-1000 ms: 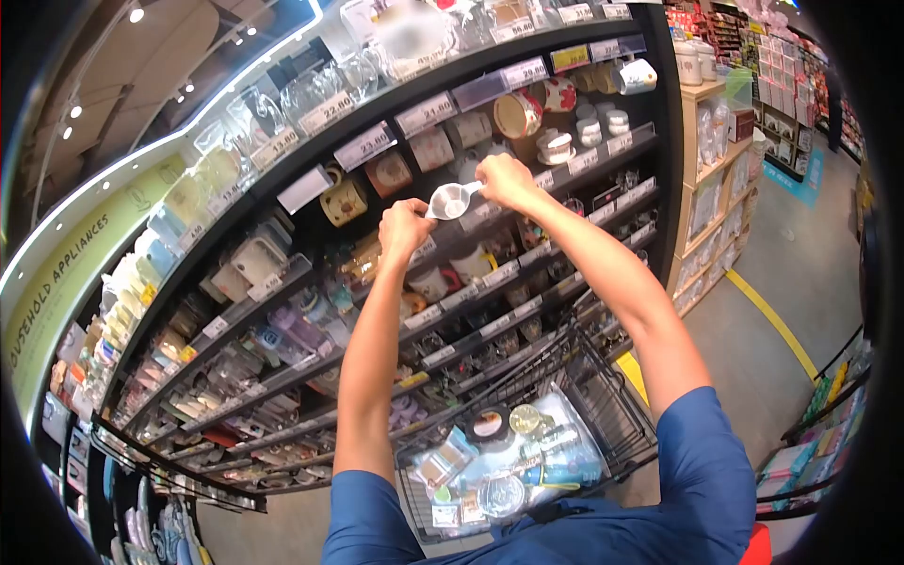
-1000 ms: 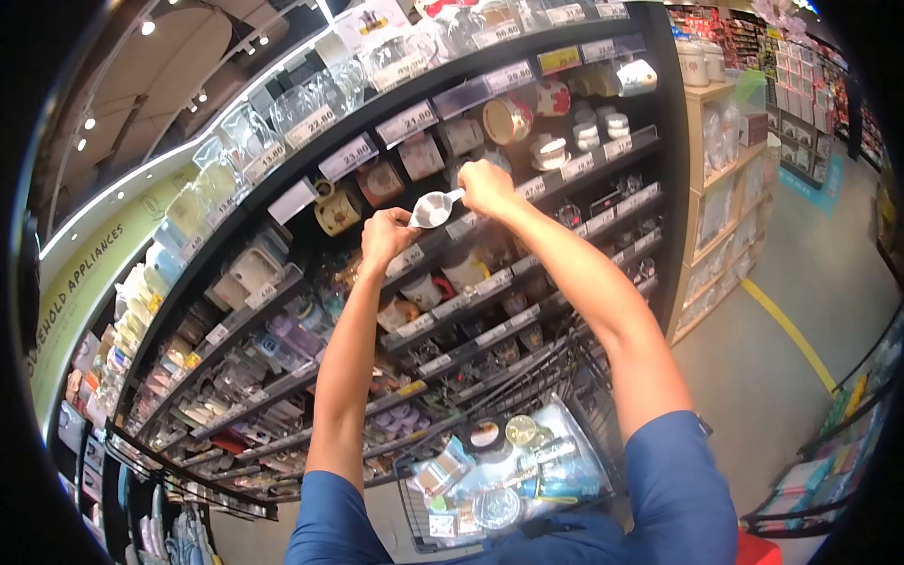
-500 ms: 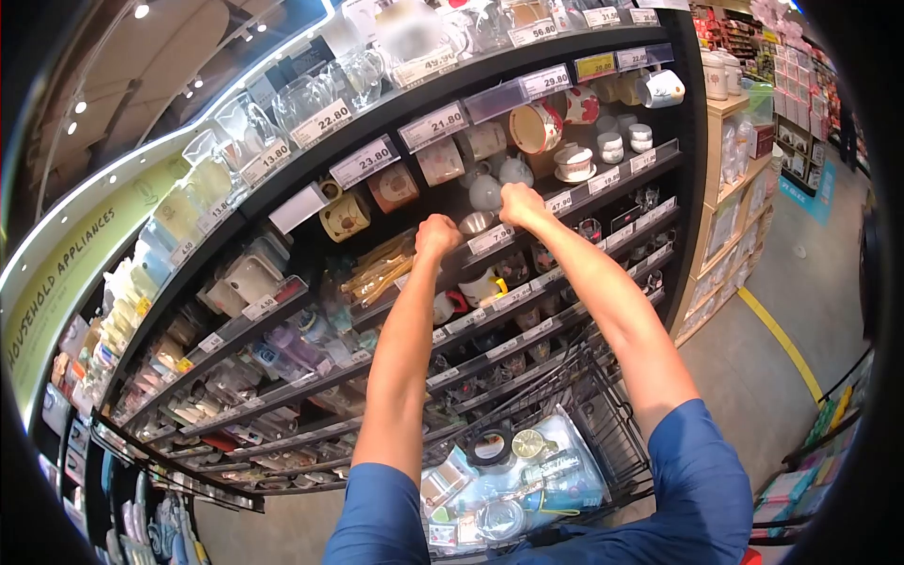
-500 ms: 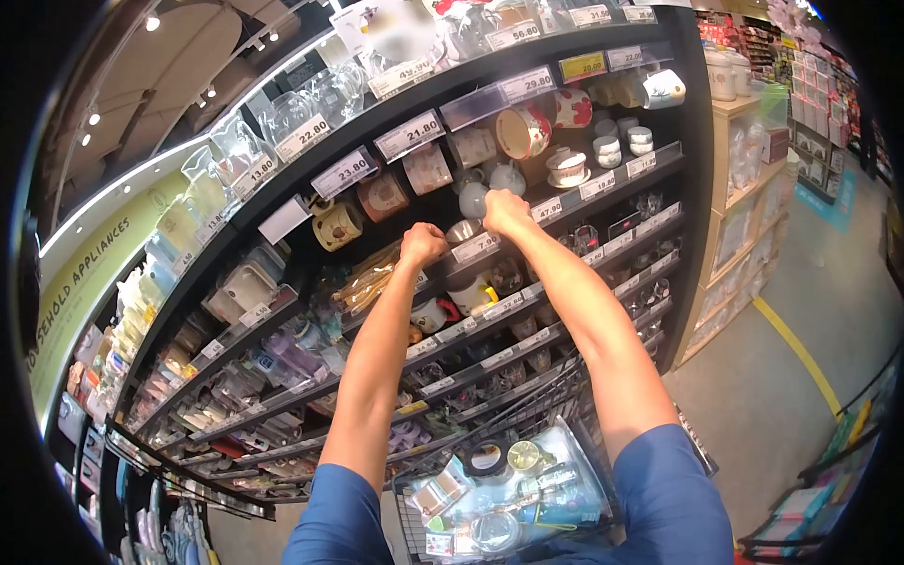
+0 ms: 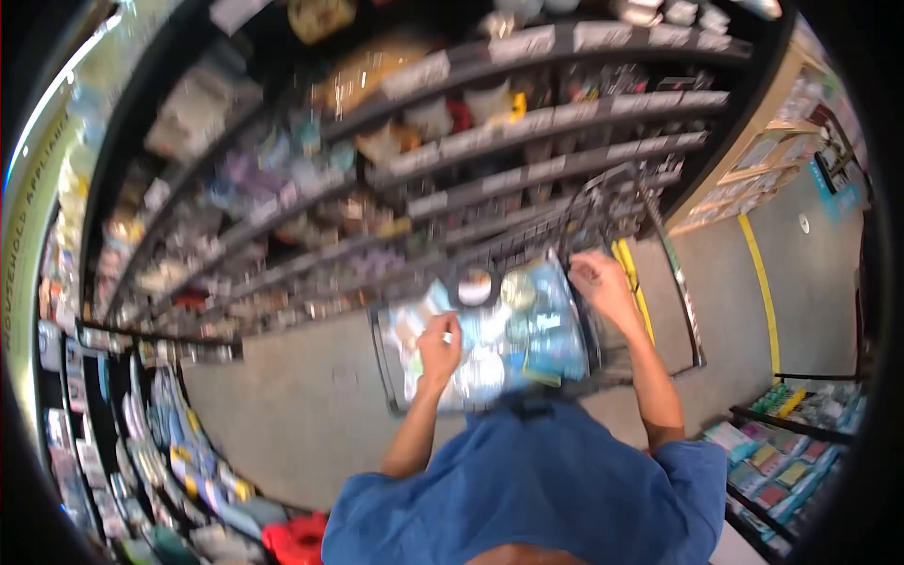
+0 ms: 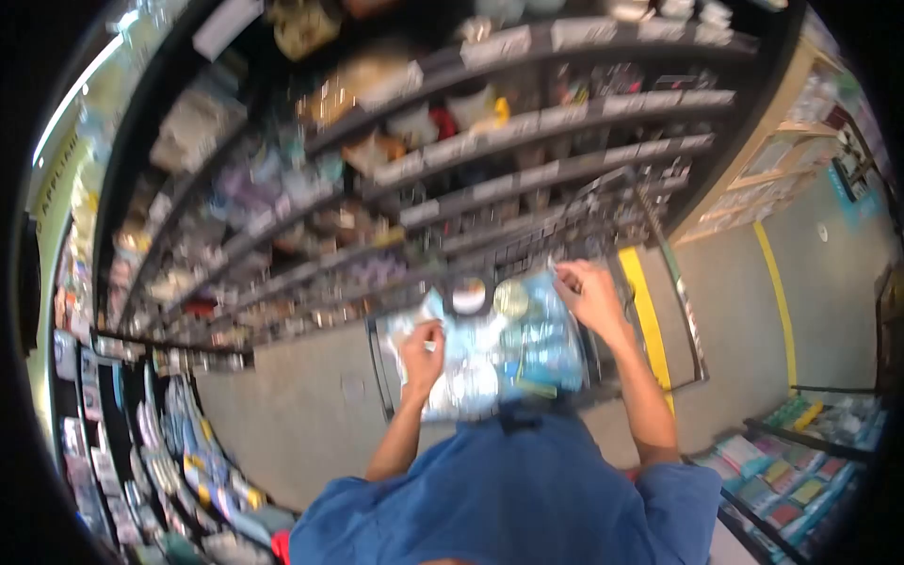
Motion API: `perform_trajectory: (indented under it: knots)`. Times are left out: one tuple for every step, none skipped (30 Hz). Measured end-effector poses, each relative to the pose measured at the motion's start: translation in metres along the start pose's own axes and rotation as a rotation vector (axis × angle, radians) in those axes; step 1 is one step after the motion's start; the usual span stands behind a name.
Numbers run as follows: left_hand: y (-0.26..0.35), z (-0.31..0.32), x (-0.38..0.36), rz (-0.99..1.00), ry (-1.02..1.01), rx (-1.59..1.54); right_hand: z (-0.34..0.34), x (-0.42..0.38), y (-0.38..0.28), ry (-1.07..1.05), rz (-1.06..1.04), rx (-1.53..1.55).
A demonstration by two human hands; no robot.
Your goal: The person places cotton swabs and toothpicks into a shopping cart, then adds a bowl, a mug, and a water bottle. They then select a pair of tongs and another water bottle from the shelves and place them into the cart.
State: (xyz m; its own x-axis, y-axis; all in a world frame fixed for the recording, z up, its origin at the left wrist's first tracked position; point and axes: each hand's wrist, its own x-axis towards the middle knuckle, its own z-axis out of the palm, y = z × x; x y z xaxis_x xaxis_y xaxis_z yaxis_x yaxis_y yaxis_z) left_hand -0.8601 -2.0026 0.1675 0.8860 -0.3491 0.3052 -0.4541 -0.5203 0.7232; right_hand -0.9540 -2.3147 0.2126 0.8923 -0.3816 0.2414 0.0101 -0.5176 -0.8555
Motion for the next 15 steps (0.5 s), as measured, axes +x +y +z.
perform_trajectory:
  knots:
    - [-0.013, 0.005, -0.051, -0.107, -0.159, 0.032, 0.022, -0.039, 0.027, -0.149, 0.068, -0.129]
    - [-0.01, 0.006, -0.09, -0.175, -0.31, 0.029, 0.041, -0.076, 0.056, -0.315, 0.004, -0.178]
    - [-0.037, 0.016, -0.134, -0.129, -0.437, 0.031, 0.054, -0.109, 0.057, -0.402, 0.18, -0.109]
    - [-0.051, 0.021, -0.162, -0.188, -0.548, -0.021, 0.071, -0.139, 0.075, -0.554, 0.217, -0.159]
    - [-0.057, 0.023, -0.18, -0.235, -0.654, -0.076, 0.081, -0.163, 0.081, -0.623, 0.163, -0.207]
    - [-0.055, 0.023, -0.184, -0.407, -0.631, -0.059, 0.095, -0.186, 0.094, -0.64, 0.233, -0.107]
    - [-0.053, 0.023, -0.181, -0.575, -0.611, -0.041, 0.102, -0.199, 0.096, -0.65, 0.307, -0.007]
    - [-0.051, 0.023, -0.175, -0.567, -0.627, 0.046, 0.106, -0.208, 0.1, -0.666, 0.307, -0.013]
    - [-0.052, 0.025, -0.174, -0.576, -0.622, 0.037, 0.11, -0.206, 0.093, -0.674, 0.303, -0.207]
    - [-0.052, 0.027, -0.174, -0.457, -0.68, 0.164, 0.112, -0.206, 0.088, -0.675, 0.298, -0.4]
    - [-0.051, 0.027, -0.174, -0.329, -0.736, 0.292, 0.112, -0.205, 0.092, -0.678, 0.297, -0.404]
    - [-0.053, 0.029, -0.173, -0.323, -0.735, 0.289, 0.112, -0.202, 0.097, -0.696, 0.321, -0.32]
    - [-0.055, 0.032, -0.172, -0.333, -0.779, 0.268, 0.111, -0.2, 0.101, -0.71, 0.343, -0.236]
    - [-0.057, 0.035, -0.171, -0.343, -0.824, 0.248, 0.111, -0.199, 0.105, -0.702, 0.343, -0.241]
    - [-0.057, 0.036, -0.171, -0.358, -0.872, 0.227, 0.111, -0.2, 0.105, -0.712, 0.347, -0.218]
